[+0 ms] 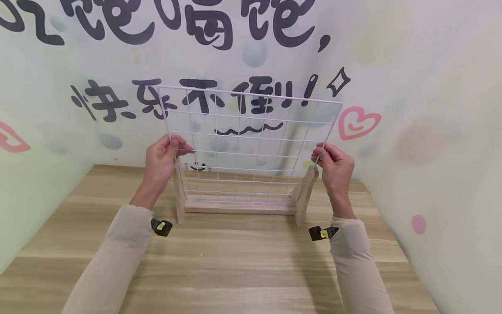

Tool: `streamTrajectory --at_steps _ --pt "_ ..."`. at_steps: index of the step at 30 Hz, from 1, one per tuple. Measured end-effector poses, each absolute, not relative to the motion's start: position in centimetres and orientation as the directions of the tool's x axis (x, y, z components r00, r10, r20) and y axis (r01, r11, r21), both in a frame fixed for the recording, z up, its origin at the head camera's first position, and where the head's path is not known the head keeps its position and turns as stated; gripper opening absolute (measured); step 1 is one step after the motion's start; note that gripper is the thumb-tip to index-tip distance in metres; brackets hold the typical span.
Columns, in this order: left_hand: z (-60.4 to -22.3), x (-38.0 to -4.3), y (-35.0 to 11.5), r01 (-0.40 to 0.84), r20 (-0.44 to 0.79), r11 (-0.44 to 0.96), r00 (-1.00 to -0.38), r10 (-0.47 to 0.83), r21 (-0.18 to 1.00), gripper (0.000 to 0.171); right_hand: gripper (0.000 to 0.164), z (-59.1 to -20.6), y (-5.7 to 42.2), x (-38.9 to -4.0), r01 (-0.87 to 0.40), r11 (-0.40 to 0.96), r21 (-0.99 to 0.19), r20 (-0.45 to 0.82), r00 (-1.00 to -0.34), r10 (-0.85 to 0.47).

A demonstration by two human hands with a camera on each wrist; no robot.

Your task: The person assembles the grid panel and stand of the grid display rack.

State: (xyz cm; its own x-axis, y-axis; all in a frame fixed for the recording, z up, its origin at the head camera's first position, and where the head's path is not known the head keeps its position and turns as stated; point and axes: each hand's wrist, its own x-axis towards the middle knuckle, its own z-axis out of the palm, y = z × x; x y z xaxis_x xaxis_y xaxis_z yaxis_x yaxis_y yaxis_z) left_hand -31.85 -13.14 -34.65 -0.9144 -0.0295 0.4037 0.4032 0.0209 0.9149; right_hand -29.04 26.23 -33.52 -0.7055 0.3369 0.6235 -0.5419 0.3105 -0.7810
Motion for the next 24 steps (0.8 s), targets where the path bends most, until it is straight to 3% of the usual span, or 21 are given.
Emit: streamTrajectory --at_steps 15,24 --pt "-34.3 -32.9 -13.2 0.372 0.378 0.143 -0.925 -0.019 0.917 0.035 0.017 -34.0 26.6 -30.0 -0.521 0.325 -0.789 0.610 -0.725 0.320" --pt "-33.8 -32.8 -13.8 0.295 0.293 0.218 -0.955 0.042 0.930 0.035 0.019 -33.5 27.4 -29.9 -0.469 0.372 -0.801 0.572 -0.782 0.247"
